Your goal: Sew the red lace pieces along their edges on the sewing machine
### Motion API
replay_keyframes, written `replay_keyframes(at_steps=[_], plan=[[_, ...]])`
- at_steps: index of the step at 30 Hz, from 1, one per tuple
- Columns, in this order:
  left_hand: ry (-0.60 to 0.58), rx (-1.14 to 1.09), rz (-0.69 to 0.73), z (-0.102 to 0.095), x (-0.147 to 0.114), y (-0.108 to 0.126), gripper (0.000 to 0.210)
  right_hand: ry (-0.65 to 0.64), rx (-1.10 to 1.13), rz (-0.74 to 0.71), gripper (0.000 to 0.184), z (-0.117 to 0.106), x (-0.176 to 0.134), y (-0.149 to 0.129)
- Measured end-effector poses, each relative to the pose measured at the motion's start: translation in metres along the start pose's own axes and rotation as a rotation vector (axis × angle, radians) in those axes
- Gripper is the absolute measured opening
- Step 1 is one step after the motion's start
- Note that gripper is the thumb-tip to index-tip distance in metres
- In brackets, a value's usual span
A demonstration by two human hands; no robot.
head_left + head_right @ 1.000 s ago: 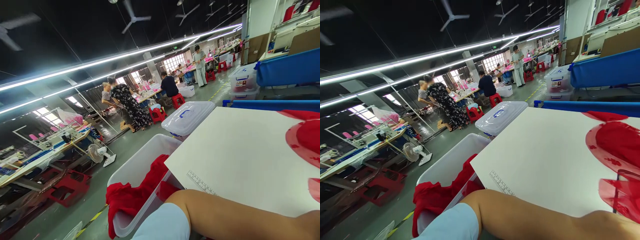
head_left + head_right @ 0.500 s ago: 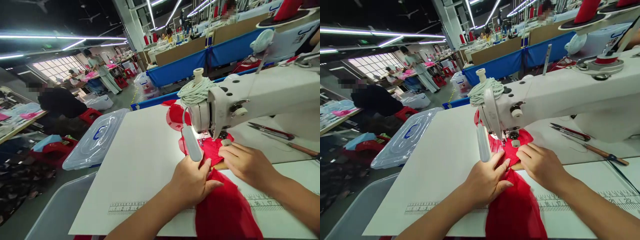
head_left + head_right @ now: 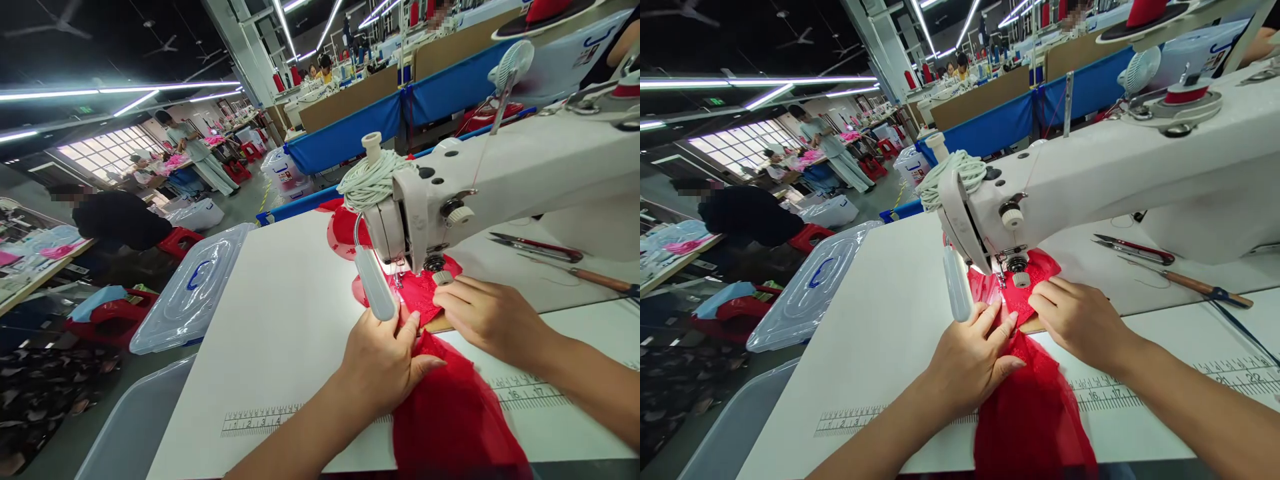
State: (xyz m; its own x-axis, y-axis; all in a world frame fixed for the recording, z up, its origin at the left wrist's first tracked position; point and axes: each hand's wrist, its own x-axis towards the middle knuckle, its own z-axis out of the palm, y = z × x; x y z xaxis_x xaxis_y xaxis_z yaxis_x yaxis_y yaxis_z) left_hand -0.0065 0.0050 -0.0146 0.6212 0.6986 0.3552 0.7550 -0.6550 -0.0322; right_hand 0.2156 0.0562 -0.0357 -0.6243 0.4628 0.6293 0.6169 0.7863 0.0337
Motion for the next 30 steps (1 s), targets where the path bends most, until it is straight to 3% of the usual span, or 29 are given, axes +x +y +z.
replay_keyframes(at_steps=[8,24,30], plan=[[-0.017,0.033,-0.005,-0.001,0.002,-0.001,0.061,-0.019,0.001,-0.022,0.025,-0.001,0.000,0.003],[-0.037,0.098,-0.094,0.009,0.001,-0.006,0.071,0.014,0.035,0.029,0.029,0.005,0.007,0.004],[0.014,0.151,-0.057,0.008,0.002,-0.003,0.078,0.029,-0.025,0.060,0.028,0.000,0.008,0.001]])
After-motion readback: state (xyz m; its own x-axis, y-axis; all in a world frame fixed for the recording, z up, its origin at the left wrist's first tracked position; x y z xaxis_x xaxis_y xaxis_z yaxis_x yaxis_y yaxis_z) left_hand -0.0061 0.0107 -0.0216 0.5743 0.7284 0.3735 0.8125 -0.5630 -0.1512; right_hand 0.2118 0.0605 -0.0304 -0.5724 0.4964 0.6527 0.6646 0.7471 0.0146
